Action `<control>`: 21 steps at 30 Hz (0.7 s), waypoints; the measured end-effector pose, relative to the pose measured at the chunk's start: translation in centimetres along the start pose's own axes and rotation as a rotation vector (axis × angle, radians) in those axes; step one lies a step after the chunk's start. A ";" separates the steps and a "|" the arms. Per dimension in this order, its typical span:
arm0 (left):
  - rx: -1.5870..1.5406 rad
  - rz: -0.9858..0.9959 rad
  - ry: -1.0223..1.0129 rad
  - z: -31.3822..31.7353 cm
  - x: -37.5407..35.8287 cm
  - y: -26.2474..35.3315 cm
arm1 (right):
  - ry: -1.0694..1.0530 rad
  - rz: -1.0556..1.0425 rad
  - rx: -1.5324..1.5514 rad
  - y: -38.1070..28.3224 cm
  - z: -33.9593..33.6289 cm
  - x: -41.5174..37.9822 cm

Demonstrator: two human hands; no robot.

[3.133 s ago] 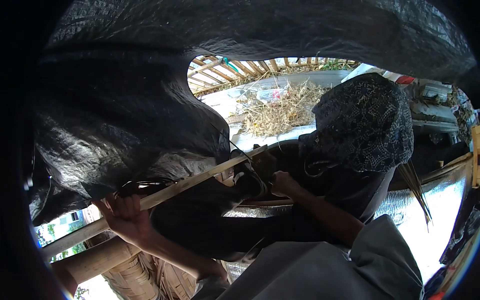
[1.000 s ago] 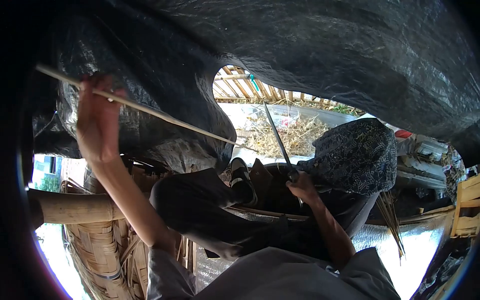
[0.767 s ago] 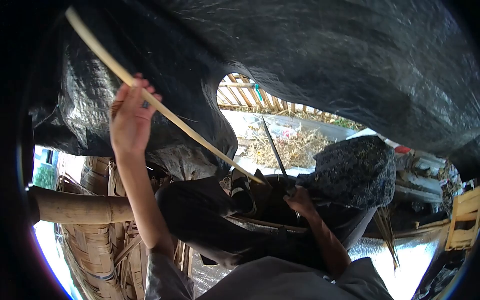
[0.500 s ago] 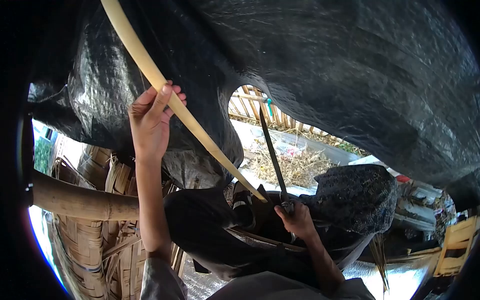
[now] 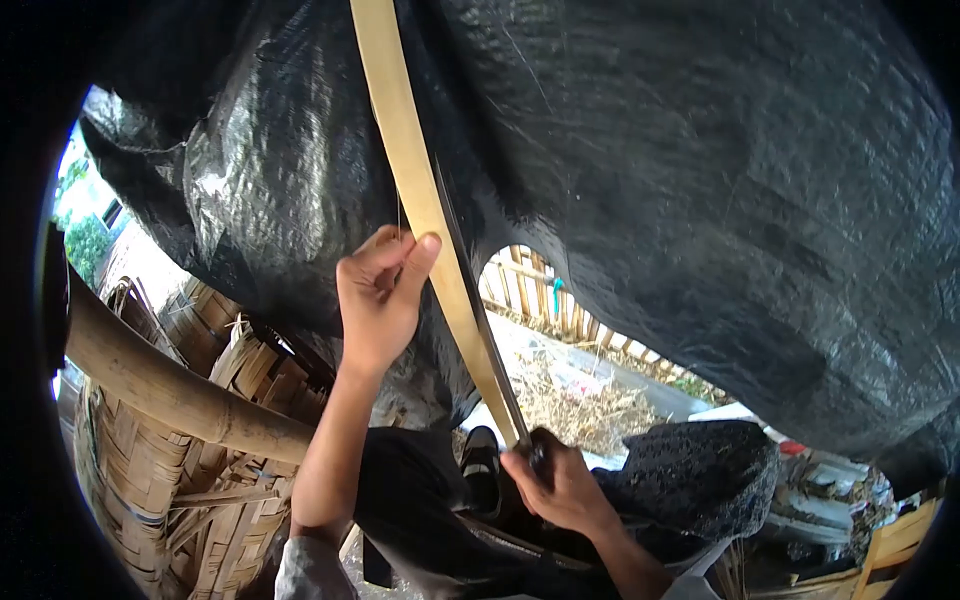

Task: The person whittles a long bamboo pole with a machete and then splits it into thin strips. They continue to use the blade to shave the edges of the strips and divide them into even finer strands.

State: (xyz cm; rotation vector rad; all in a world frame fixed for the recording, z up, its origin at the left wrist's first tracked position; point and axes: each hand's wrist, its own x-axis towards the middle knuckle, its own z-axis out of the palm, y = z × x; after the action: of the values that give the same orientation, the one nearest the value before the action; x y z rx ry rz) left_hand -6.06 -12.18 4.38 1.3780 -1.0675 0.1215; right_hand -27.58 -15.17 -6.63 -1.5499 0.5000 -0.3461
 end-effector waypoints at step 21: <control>-0.297 -0.053 0.045 6.1 -1.7 -4.1 | 0.482 -0.651 -1.181 -9.7 -12.4 -0.5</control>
State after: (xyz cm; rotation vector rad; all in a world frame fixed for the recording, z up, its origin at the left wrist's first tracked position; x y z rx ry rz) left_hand -7.67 -17.48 -0.76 1.1288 -0.9677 -0.0447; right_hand -33.35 -25.62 3.62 -2.8062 0.5942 -1.0692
